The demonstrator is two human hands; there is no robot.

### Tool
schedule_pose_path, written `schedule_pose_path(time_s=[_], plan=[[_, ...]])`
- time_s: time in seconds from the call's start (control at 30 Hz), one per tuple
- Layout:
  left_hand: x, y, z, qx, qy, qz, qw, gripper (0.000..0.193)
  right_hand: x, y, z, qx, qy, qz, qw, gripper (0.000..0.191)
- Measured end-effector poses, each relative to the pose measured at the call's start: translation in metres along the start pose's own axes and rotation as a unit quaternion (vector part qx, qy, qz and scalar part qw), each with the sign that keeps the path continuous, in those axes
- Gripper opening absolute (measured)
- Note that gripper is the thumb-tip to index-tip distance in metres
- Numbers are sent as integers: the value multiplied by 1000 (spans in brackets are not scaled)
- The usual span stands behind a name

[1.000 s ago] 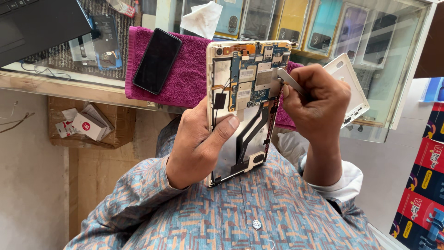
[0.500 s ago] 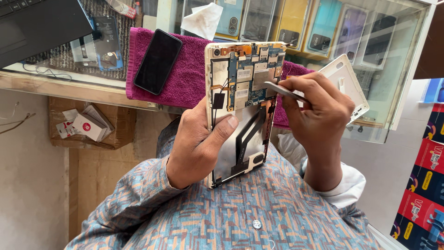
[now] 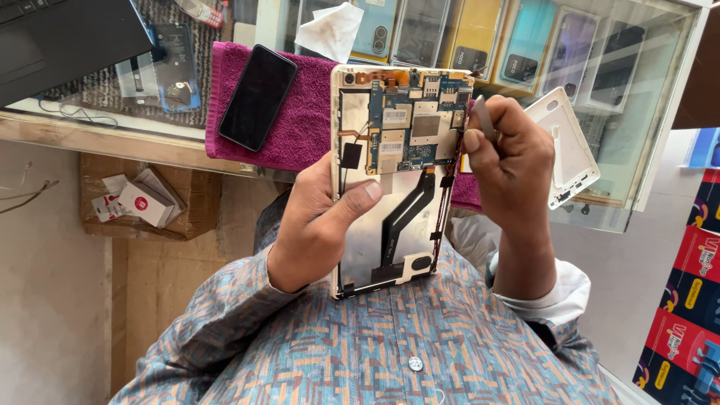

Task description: The person repairs an opened tablet at a service counter, holding the device with one hand while using a screwdriver and a metal pry tool to loosen, lift, and reposition internal components including the battery and board connectors. The white back cover rests on a towel beside the work area.

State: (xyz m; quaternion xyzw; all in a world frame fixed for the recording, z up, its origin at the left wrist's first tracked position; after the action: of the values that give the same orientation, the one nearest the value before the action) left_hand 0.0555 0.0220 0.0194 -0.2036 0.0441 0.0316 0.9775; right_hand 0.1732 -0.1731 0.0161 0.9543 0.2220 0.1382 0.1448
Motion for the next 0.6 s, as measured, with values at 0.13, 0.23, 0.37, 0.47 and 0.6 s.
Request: schedule_pose_path(time_s=[0.13, 0.23, 0.37, 0.47, 0.6], plan=[[2, 6, -12, -44, 10, -11, 999, 32, 0, 3, 13, 142, -33, -29, 989, 25], [6, 14, -19, -42, 18, -7, 999, 30, -1, 4, 16, 195, -44, -37, 979, 28], [9, 18, -24, -90, 38, -22, 995, 41, 0, 7, 21, 280, -105, -24, 954, 28], [10, 20, -27, -68, 46, -6, 997, 43, -2, 6, 16, 328, -108, -28, 938, 27], [11, 19, -28, -93, 54, -7, 994, 41, -1, 3, 12, 389, -114, -18, 914, 25]])
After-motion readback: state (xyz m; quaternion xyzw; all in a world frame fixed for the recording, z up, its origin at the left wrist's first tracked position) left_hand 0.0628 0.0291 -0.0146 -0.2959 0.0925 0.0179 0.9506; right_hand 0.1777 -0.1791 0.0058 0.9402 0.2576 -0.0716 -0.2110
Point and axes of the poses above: each hand's wrist, its own x-axis towards the middle knuckle, its own y-axis out of the back of the hand, z = x × y, the point moved 6 cm from there along x, towards the middle knuckle, and after that the axes turned 3 degrees about x, right-handed, at the moved point
